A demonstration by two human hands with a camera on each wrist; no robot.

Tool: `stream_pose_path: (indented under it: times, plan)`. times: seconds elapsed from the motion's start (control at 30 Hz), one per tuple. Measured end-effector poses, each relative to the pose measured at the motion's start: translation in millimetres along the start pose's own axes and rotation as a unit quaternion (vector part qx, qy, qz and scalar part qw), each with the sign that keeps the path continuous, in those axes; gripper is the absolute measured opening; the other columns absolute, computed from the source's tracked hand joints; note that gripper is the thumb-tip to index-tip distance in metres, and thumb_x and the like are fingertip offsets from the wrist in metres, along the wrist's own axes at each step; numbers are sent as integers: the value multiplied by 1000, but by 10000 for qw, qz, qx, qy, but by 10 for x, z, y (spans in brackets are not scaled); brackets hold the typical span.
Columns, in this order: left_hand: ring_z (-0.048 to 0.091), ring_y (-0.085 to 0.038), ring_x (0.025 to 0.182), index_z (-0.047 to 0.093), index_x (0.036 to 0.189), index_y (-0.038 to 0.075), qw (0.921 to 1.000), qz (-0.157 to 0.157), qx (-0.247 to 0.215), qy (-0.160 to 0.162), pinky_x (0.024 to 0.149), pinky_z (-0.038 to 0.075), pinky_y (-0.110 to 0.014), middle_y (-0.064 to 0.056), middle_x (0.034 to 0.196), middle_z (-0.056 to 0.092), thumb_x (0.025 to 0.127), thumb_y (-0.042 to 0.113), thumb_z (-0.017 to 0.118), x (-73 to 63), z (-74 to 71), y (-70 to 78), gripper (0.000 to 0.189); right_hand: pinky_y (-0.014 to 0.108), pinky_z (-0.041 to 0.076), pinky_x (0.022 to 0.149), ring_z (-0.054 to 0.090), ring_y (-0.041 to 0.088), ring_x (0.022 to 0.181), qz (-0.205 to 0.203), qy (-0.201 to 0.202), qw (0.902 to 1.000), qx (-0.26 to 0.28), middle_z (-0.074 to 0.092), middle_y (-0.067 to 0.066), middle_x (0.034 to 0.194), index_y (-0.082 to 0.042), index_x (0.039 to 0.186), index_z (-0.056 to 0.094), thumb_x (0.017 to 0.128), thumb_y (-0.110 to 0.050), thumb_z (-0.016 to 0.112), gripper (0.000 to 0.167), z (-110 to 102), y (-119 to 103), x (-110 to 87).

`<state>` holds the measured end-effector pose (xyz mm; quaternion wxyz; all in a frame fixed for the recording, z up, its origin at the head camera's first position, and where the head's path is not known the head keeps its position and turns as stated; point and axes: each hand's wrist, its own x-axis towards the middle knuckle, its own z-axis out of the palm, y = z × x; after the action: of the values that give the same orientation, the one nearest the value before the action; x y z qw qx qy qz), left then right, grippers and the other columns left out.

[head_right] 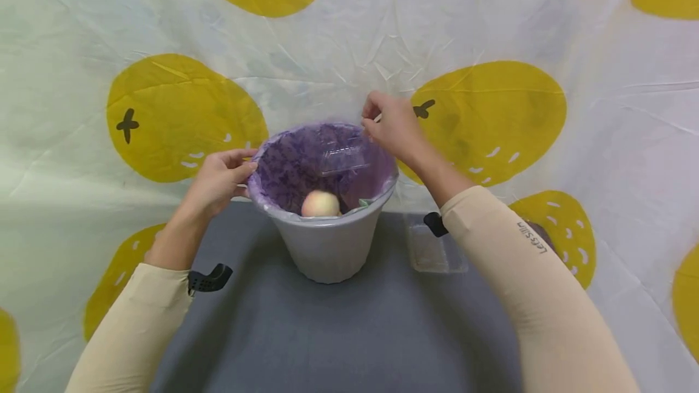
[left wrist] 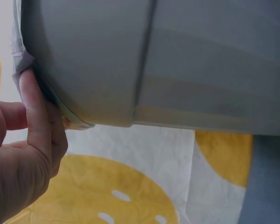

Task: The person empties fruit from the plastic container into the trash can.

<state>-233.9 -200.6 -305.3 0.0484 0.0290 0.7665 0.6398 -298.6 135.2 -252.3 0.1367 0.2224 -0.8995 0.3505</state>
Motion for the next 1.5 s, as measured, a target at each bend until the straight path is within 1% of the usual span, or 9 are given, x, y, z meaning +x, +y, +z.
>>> stream_pose_path:
  times: [0.43, 0.6, 0.77, 0.93, 1.07, 1.2, 1.3, 1.4, 1.5]
  plan:
    - [70, -11, 71, 49, 152, 1, 10000, 9, -24, -23, 58, 61, -25, -11, 104, 54, 107, 11, 56, 24, 10, 1, 47, 14, 58, 62, 78, 34, 89, 96, 159, 9993, 316, 71, 18, 102, -1, 100, 62, 98, -7, 69, 9, -54, -49, -11]
    - [69, -11, 72, 48, 153, 3, 10000, -54, -32, -24, 58, 61, -25, -11, 105, 53, 107, 12, 56, 24, 1, -3, 47, 17, 60, 65, 78, 33, 91, 297, 199, 9976, 587, 71, 19, 104, -1, 104, 61, 98, -10, 70, 13, -134, -54, -38]
    - [67, -11, 71, 46, 154, 3, 9999, -96, 27, 12, 59, 61, -25, -11, 108, 51, 108, 13, 54, 31, -20, -1, 48, 17, 60, 69, 79, 22, 89, 476, 224, 9958, 747, 71, 17, 108, -3, 108, 61, 99, -17, 71, 20, -247, -40, -97]
    - [67, -11, 72, 46, 155, 3, 9999, -127, 61, 26, 59, 60, -25, -11, 108, 51, 108, 14, 54, 43, -29, 14, 49, 19, 61, 68, 78, 10, 82, 422, 479, 9920, 1091, 70, 16, 105, -1, 108, 62, 97, -17, 73, 22, -343, -21, -177]
    - [66, -11, 71, 46, 155, 4, 9999, -138, 43, 25, 58, 60, -25, -10, 107, 51, 108, 14, 54, 56, -42, 22, 49, 23, 62, 68, 77, 9, 78, 412, 655, 9827, 1680, 68, 8, 97, 0, 105, 62, 96, -13, 74, 19, -443, -19, -240]
    - [66, -11, 71, 46, 155, 4, 9999, -135, 31, 21, 58, 60, -25, -9, 106, 50, 108, 14, 54, 56, -57, 21, 48, 26, 62, 68, 77, 10, 75, 512, 728, 9687, 2319, 69, 6, 94, -1, 102, 63, 94, -8, 75, 16, -544, -4, -303]
    - [67, -12, 72, 47, 154, 4, 9999, -122, 41, 15, 59, 61, -25, -9, 105, 51, 108, 14, 54, 59, -59, 11, 48, 29, 62, 68, 77, 14, 74, 493, 825, 9537, 2849, 70, 8, 93, 1, 101, 63, 92, -4, 76, 17, -606, 18, -372]
    - [67, -12, 73, 48, 154, 4, 9999, -108, 30, 11, 59, 61, -25, -9, 105, 52, 108, 14, 54, 63, -55, 2, 47, 32, 62, 67, 78, 18, 74, 417, 962, 9322, 3465, 71, 10, 92, 4, 100, 62, 90, 2, 75, 16, -669, 42, -470]
    - [67, -13, 73, 48, 154, 4, 9999, -108, 4, -9, 59, 61, -25, -9, 106, 53, 108, 14, 54, 61, -52, 0, 47, 33, 62, 66, 78, 20, 73, 369, 1095, 9175, 3806, 71, 10, 91, 6, 100, 62, 90, 7, 73, 15, -740, 82, -589]
